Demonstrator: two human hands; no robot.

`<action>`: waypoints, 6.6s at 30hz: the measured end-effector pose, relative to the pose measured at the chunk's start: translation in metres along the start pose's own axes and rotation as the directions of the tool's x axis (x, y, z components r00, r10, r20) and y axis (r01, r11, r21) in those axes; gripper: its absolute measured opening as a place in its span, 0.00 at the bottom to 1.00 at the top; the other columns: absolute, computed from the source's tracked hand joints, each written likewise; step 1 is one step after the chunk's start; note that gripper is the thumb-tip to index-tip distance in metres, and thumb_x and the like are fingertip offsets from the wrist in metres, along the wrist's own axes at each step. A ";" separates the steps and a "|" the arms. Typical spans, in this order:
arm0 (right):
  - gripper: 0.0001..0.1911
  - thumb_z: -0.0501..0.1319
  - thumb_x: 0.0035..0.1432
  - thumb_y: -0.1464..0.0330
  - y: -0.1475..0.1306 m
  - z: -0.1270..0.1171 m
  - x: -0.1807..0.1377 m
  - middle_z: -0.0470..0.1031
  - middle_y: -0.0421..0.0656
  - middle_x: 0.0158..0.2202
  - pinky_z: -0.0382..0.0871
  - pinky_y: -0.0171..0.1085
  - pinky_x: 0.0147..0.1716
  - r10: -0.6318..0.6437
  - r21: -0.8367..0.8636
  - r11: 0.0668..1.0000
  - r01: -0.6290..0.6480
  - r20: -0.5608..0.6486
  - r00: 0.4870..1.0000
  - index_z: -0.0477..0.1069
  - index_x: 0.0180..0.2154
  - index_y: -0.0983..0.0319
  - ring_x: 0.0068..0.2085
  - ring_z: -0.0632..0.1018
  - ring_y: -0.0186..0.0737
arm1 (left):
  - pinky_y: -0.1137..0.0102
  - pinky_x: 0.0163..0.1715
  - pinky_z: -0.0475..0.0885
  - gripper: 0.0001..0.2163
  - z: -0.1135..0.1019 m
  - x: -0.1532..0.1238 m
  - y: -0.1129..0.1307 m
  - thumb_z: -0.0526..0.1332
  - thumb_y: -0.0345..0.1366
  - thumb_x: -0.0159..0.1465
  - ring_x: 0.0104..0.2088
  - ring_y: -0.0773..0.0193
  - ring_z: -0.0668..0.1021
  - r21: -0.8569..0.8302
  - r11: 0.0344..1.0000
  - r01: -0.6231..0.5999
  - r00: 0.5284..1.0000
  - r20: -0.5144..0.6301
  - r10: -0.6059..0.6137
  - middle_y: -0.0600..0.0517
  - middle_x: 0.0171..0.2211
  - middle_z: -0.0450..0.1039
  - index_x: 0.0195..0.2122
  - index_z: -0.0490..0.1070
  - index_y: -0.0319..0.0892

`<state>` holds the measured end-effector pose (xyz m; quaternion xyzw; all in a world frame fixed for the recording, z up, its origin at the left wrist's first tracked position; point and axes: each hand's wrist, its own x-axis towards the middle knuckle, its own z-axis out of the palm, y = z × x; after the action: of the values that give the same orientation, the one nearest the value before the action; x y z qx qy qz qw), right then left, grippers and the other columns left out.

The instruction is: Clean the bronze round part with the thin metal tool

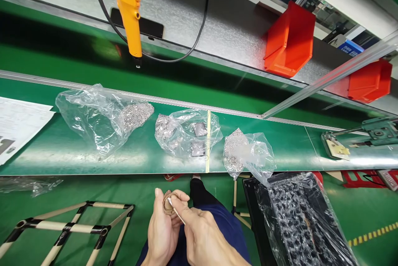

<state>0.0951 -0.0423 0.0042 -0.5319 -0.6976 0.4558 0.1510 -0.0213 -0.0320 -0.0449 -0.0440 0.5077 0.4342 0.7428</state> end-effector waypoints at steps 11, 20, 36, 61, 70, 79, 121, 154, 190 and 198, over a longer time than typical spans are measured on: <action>0.41 0.53 0.59 0.74 0.009 0.018 -0.008 0.75 0.48 0.33 0.72 0.38 0.23 0.059 -0.323 0.943 -0.075 -0.058 0.997 0.54 0.73 0.59 0.24 0.76 0.42 | 0.69 0.27 0.70 0.36 0.003 -0.005 -0.005 0.56 0.74 0.57 0.31 0.58 0.76 0.028 1.000 -0.005 0.992 -0.122 0.008 0.51 0.25 0.71 0.38 0.76 0.42; 0.38 0.52 0.62 0.71 0.007 0.018 -0.007 0.77 0.49 0.35 0.76 0.41 0.27 0.022 -0.248 0.968 -0.037 -0.063 0.998 0.54 0.73 0.54 0.29 0.79 0.46 | 0.72 0.28 0.70 0.36 0.001 -0.006 -0.005 0.57 0.73 0.57 0.28 0.63 0.72 0.033 0.999 -0.011 0.996 -0.094 0.014 0.51 0.26 0.71 0.38 0.77 0.40; 0.36 0.50 0.64 0.72 0.008 0.019 -0.007 0.80 0.52 0.40 0.81 0.47 0.35 0.027 -0.129 0.991 -0.032 -0.043 0.999 0.55 0.72 0.55 0.33 0.81 0.48 | 0.73 0.28 0.69 0.36 -0.001 -0.006 -0.002 0.57 0.73 0.56 0.28 0.63 0.71 0.055 0.998 -0.023 0.996 -0.080 0.027 0.50 0.26 0.69 0.37 0.78 0.40; 0.32 0.49 0.68 0.72 -0.004 0.008 0.003 0.82 0.50 0.49 0.83 0.48 0.45 0.067 0.110 0.992 -0.065 -0.009 0.998 0.59 0.71 0.53 0.45 0.85 0.51 | 0.72 0.24 0.67 0.35 -0.004 0.000 0.002 0.54 0.73 0.59 0.25 0.64 0.69 0.033 0.999 -0.035 0.997 -0.061 0.037 0.53 0.24 0.68 0.35 0.76 0.41; 0.34 0.52 0.66 0.76 -0.004 0.005 0.005 0.77 0.47 0.60 0.78 0.40 0.55 -0.017 0.183 0.983 0.018 -0.008 1.000 0.59 0.71 0.55 0.54 0.82 0.45 | 0.71 0.21 0.65 0.33 -0.008 0.003 -0.003 0.56 0.72 0.58 0.22 0.65 0.67 -0.004 1.000 -0.009 0.999 -0.040 0.008 0.54 0.21 0.67 0.33 0.74 0.42; 0.32 0.50 0.67 0.74 -0.002 0.001 0.002 0.81 0.51 0.53 0.81 0.46 0.49 0.000 0.111 0.994 -0.004 0.035 0.999 0.60 0.71 0.56 0.48 0.84 0.50 | 0.73 0.22 0.65 0.32 -0.007 0.001 -0.002 0.58 0.71 0.58 0.22 0.65 0.68 -0.024 1.000 0.019 0.999 -0.032 -0.020 0.53 0.22 0.68 0.30 0.73 0.42; 0.32 0.47 0.66 0.70 0.000 0.015 -0.004 0.81 0.58 0.43 0.81 0.53 0.38 0.122 -0.095 0.988 -0.120 0.014 0.992 0.61 0.70 0.62 0.39 0.84 0.57 | 0.72 0.26 0.68 0.36 -0.003 -0.002 -0.011 0.54 0.74 0.58 0.26 0.64 0.71 0.015 1.000 0.004 0.994 -0.105 -0.003 0.52 0.25 0.68 0.37 0.76 0.42; 0.37 0.53 0.63 0.76 0.003 -0.002 -0.002 0.81 0.55 0.50 0.82 0.51 0.46 0.128 -0.081 0.989 -0.120 0.099 0.987 0.58 0.72 0.54 0.46 0.84 0.56 | 0.78 0.19 0.53 0.34 -0.004 0.001 -0.004 0.64 0.70 0.54 0.20 0.73 0.57 0.000 0.998 0.071 0.997 0.021 -0.070 0.55 0.20 0.59 0.28 0.75 0.37; 0.37 0.51 0.63 0.73 0.014 0.002 -0.011 0.80 0.49 0.42 0.81 0.50 0.38 0.136 -0.150 0.980 -0.129 0.036 0.990 0.56 0.72 0.49 0.37 0.83 0.52 | 0.75 0.19 0.46 0.27 -0.011 0.006 -0.004 0.59 0.60 0.65 0.20 0.73 0.45 0.013 0.989 0.150 0.975 0.165 -0.150 0.62 0.20 0.39 0.36 0.78 0.36; 0.41 0.53 0.61 0.74 0.019 0.007 -0.016 0.80 0.51 0.44 0.82 0.53 0.35 0.153 -0.224 0.964 -0.143 0.030 0.988 0.52 0.73 0.49 0.38 0.84 0.57 | 0.76 0.20 0.46 0.30 -0.007 0.004 -0.012 0.60 0.64 0.61 0.23 0.73 0.47 0.068 0.990 0.127 0.986 0.105 -0.133 0.60 0.20 0.46 0.30 0.75 0.36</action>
<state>0.1080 -0.0598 -0.0105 -0.5851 -0.7056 0.3976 0.0401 -0.0176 -0.0404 -0.0554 -0.0307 0.4756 0.3708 0.7971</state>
